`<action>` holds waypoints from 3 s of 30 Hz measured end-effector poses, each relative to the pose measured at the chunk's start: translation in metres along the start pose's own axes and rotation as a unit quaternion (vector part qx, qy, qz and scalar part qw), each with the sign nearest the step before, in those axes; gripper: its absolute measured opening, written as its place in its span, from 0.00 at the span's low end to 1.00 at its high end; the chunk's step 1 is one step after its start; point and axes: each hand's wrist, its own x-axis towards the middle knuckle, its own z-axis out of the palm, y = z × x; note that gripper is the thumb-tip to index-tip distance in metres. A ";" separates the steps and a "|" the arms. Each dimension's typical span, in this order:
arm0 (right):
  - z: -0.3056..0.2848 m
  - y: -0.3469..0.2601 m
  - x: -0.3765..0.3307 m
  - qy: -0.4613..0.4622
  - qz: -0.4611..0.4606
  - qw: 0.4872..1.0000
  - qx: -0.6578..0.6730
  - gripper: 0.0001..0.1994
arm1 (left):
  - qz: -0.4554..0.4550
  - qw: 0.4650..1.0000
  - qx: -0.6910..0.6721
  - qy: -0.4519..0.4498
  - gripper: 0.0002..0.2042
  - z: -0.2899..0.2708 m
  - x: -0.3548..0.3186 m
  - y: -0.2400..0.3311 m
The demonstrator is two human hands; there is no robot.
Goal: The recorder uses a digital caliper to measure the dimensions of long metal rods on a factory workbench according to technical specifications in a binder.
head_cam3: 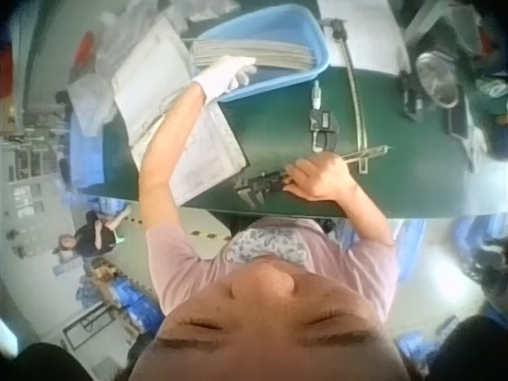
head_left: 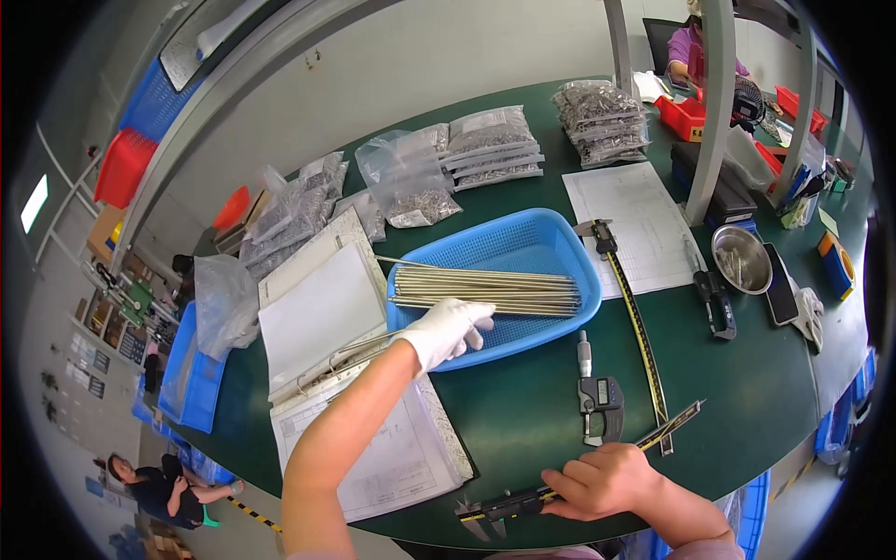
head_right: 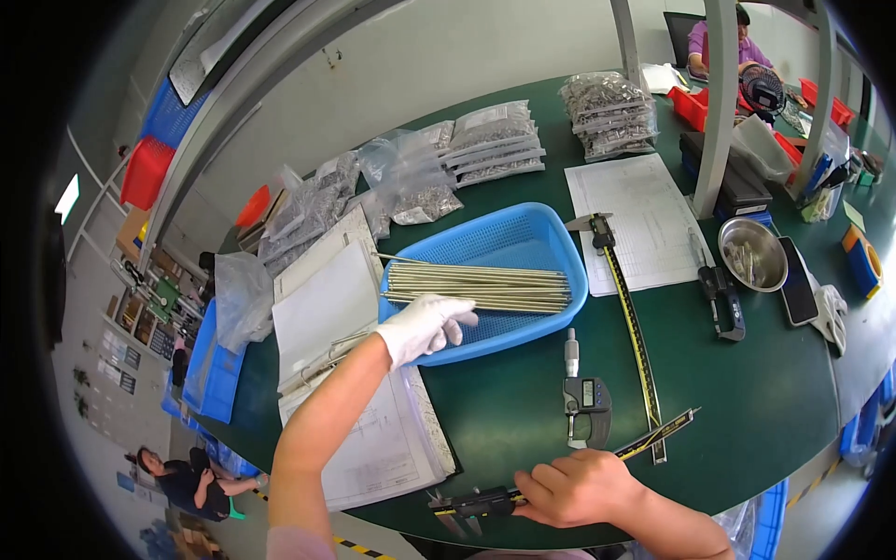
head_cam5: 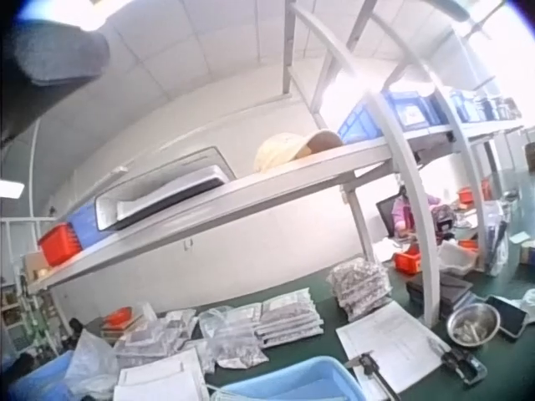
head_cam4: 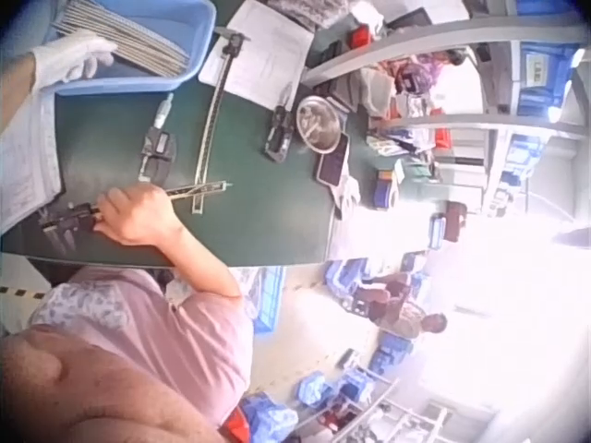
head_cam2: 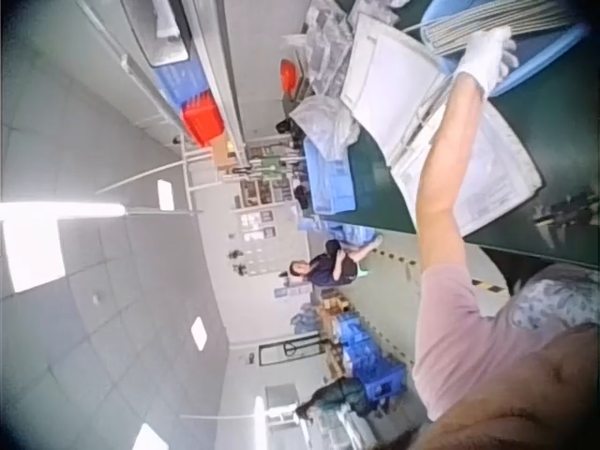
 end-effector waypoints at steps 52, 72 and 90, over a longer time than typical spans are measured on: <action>0.001 0.000 0.006 0.115 -0.006 0.993 -0.039 0.15 | 0.263 0.800 -0.537 0.044 0.11 0.075 -0.144 -0.160; -0.012 0.005 0.006 -0.024 0.086 0.994 0.070 0.27 | 0.191 0.874 -0.415 0.168 0.16 0.102 -0.165 -0.148; -0.004 0.007 0.010 -0.035 0.022 0.999 0.032 0.22 | 0.193 0.847 -0.428 0.248 0.13 0.102 -0.191 -0.158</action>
